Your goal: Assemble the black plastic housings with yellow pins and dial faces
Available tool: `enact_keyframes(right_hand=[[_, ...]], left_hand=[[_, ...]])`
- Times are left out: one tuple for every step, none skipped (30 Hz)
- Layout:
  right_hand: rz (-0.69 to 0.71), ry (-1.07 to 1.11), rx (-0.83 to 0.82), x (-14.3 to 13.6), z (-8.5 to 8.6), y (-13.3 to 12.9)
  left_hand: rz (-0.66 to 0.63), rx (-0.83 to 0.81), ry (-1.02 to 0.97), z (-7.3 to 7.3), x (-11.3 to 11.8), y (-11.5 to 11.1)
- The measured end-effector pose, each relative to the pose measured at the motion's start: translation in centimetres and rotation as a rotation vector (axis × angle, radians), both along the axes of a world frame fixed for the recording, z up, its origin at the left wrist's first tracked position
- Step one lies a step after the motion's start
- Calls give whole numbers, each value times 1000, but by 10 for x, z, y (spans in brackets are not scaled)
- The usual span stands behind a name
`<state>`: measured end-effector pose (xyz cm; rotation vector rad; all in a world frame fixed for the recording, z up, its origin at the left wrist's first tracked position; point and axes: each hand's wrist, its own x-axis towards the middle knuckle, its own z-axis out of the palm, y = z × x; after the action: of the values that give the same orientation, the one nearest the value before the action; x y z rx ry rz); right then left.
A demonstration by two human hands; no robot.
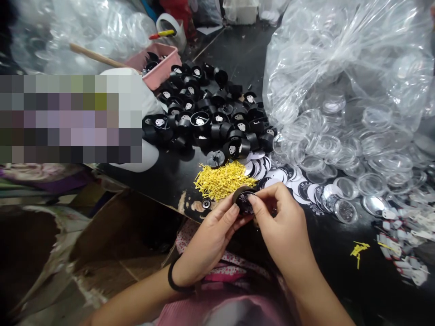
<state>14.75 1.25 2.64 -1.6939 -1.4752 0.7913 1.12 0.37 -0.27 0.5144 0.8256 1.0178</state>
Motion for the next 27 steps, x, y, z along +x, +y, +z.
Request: enact_keyframes(right_hand=[[-20, 65, -34, 1, -2, -1], [-34, 98, -58, 1, -3, -1], [-40, 97, -73, 2, -5, -2], [-34, 75, -84, 3, -6, -2], [-15, 49, -102, 4, -7, -2], [11, 30, -127, 6, -8, -2], [36, 16, -152, 8, -8, -1], [59, 5, -173, 9, -8, 0], [78, -9, -185, 11, -8, 0], [86, -34, -185, 13, -8, 0], [84, -65, -174, 14, -8, 0], [79, -92, -162, 15, -9, -1], [71, -105, -154, 15, -10, -3], [66, -102, -157, 15, -11, -5], [69, -82, -169, 15, -11, -8], [84, -52, -188, 14, -12, -12], [106, -20, -210, 13, -12, -16], [129, 5, -228, 12, -11, -21], [150, 20, -237, 11, -11, -25], [170, 25, -240, 10, -9, -28], [185, 20, -233, 9, -8, -30], [212, 9, -226, 9, -7, -30], [250, -5, -214, 9, -7, -29], [294, -25, -195, 9, -7, -26], [338, -63, -163, 8, -7, -22], [374, -132, -113, 7, -8, -16], [403, -236, -54, 5, -9, -10]], left_hand=[[-16, -1, -1, 0, -1, 0], [-29, -1, -5, -1, -1, 1], [-39, 1, -10, -1, -1, 1], [-48, 5, -17, -1, -2, 1], [-56, 10, -27, -1, -2, 1], [-67, 17, -36, -2, -2, 0], [-78, 23, -41, -3, -2, 0], [-88, 28, -39, -4, -3, -1], [-95, 34, -27, -6, -3, -2], [-97, 43, -6, -7, -3, -2], [-94, 56, 25, -9, -4, -2], [-92, 72, 63, -10, -4, -3], [-93, 93, 109, -11, -5, -3], [-103, 120, 165, -12, -6, -3], [-126, 153, 231, -11, -8, -4], [-162, 193, 307, -10, -11, -5], [-207, 244, 390, -9, -14, -6], [-254, 304, 474, -7, -18, -8], [-295, 366, 555, -6, -22, -10], [-327, 425, 625, -4, -27, -12], [-346, 474, 677, -4, -32, -14], [-353, 505, 713, -4, -36, -15], [-349, 508, 727, -4, -40, -16], [-328, 478, 719, -6, -44, -16], [-284, 417, 687, -8, -48, -16], [-218, 333, 637, -10, -50, -16], [-135, 238, 572, -13, -53, -16]])
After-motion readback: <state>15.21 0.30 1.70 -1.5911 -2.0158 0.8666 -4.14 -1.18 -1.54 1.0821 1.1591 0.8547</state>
